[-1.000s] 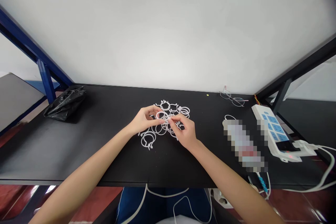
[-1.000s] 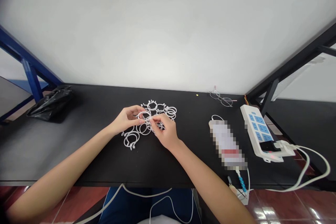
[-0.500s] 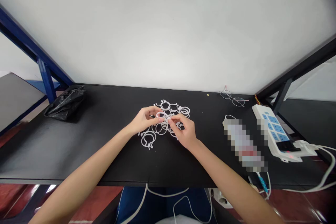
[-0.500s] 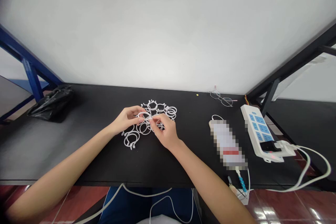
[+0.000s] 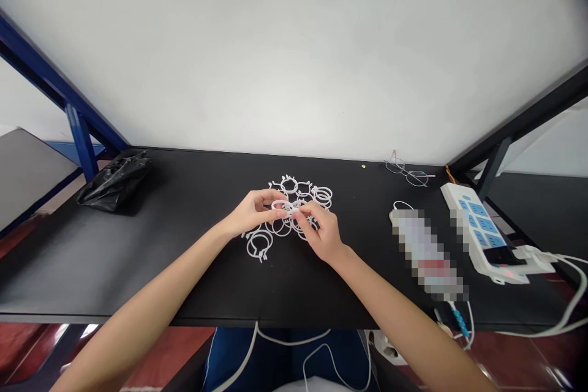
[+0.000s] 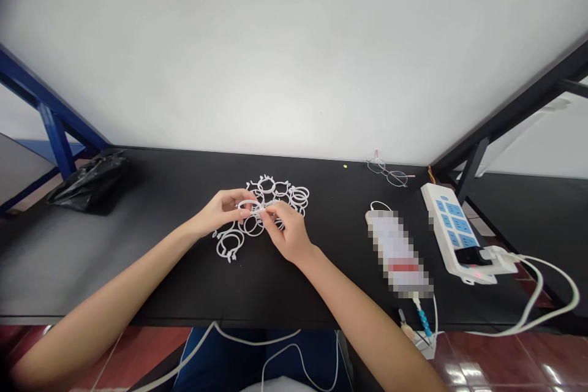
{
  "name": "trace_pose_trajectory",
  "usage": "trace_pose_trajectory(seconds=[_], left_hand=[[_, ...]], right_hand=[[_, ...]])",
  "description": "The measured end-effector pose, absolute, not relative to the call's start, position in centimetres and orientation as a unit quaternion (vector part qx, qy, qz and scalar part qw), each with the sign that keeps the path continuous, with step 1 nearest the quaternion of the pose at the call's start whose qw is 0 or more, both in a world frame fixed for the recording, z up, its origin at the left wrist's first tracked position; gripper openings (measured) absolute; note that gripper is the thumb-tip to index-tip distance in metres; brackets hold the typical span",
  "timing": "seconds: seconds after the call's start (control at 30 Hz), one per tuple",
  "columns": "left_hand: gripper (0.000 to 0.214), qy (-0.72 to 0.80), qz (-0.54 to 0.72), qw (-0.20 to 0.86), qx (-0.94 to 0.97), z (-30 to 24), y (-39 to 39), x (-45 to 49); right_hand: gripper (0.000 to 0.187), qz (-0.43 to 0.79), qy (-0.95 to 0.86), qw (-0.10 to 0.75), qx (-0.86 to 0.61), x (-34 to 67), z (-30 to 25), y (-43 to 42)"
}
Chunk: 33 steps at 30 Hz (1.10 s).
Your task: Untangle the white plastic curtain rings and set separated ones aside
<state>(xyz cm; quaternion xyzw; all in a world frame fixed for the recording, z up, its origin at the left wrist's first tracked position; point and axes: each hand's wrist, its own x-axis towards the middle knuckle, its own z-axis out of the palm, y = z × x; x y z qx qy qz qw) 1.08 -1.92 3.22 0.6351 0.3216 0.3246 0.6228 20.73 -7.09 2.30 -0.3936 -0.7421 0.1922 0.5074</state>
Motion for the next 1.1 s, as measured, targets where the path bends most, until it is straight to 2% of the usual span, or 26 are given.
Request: trace_pose_trajectory(seconds=[0.5,0.87,1.1], left_hand=[[0.033,0.298,0.311,0.613,0.663,3.6,-3.0,2.0],[0.037,0.381,0.353,0.455,0.723,3.4,-4.1,2.5],[0.034,0.385,0.361,0.426,0.735,3.6,-4.3,2.5]], right_hand=[[0.015,0.288,-0.724,0.505,-0.370,20.7,2.4,-7.1],[0.015,0.311,-0.739,0.471,-0.367,20.3,1.7,-7.3],[0.016,0.329,-0.743,0.463,-0.356,20.4,1.6,-7.4]])
